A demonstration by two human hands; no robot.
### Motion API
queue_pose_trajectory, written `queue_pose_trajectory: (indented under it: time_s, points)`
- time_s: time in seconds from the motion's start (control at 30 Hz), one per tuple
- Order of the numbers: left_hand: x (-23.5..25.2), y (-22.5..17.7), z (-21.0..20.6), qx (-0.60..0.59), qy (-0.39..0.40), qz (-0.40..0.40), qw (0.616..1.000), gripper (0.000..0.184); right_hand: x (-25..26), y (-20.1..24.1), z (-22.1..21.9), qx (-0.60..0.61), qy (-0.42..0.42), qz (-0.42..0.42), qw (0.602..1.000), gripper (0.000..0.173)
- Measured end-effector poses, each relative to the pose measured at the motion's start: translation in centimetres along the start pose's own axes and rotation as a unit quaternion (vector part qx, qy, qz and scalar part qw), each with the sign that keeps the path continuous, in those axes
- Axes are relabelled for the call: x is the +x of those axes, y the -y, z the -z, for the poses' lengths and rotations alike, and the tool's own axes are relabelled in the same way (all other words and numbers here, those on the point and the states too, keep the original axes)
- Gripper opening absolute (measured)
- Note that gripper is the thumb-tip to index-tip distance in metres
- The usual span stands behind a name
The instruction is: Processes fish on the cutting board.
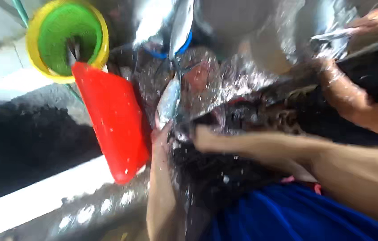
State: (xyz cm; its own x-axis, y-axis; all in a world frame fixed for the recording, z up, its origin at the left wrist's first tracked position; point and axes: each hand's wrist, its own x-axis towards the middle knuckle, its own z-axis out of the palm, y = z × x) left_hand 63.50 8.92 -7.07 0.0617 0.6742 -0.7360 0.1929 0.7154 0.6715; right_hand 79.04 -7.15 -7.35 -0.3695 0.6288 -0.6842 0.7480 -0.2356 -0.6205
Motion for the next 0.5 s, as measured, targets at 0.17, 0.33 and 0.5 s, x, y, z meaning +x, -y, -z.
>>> queue_pose_trajectory:
  time_s: [0.17,0.33,0.5]
  points:
    - [-0.6,-5.1,2.0,0.184,-0.044,-0.109,0.976,0.067,2.0,2.1,13.7,-0.173,-0.042,-0.052,0.983,0.03]
    - [0.5,-5.4,5.9,0.323,-0.081,-0.113,0.936,0.079,-5.1,-1.8,18.1,-0.092,0.015,-0.289,0.953,0.053]
    - [7.3,-9.9,-1.3,0.398,-0.081,-0.191,0.894,0.089,-7.2,-4.8,15.3,0.001,-0.271,-0.219,0.937,0.047]
